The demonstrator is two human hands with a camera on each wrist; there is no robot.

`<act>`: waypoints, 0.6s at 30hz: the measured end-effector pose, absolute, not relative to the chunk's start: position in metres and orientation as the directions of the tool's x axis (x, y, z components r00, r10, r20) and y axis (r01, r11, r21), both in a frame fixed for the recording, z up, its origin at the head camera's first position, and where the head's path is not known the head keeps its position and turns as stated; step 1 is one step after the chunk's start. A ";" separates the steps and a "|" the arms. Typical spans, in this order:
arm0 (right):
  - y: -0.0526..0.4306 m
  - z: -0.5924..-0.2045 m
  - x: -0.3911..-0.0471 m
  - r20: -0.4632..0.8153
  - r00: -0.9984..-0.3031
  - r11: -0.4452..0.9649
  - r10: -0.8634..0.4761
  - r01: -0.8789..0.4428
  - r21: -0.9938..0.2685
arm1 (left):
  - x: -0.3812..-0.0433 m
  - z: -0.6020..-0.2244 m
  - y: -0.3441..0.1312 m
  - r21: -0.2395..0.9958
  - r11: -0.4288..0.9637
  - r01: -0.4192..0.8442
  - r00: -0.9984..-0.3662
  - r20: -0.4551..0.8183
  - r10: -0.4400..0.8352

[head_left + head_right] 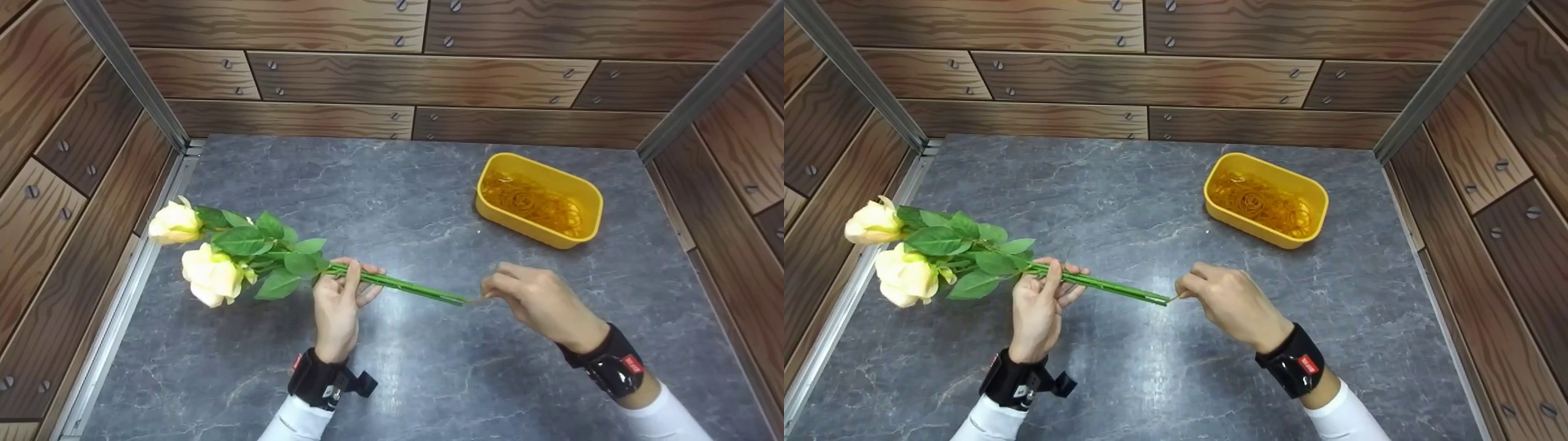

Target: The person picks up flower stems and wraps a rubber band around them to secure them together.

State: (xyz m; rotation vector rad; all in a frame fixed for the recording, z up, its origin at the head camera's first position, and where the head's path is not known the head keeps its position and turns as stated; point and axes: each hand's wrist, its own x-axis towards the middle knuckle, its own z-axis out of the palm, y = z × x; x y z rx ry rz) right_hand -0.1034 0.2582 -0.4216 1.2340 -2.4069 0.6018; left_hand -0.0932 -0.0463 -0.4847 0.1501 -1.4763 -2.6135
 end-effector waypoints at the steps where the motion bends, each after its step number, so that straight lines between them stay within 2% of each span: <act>1: 0.257 -0.422 -0.104 0.502 -0.548 0.526 -0.669 -0.826 -0.202 | -0.093 -0.485 -0.046 0.859 -0.508 0.068 -0.986 -0.019 -0.164; 12: 0.247 -0.418 -0.110 0.525 -0.520 0.488 -0.673 -0.846 -0.213 | -0.092 -0.488 -0.043 0.858 -0.511 0.056 -0.990 -0.020 -0.142; 18: 0.240 -0.418 -0.115 0.535 -0.518 0.446 -0.667 -0.853 -0.270 | -0.090 -0.489 -0.042 0.863 -0.503 0.042 -0.989 -0.036 -0.143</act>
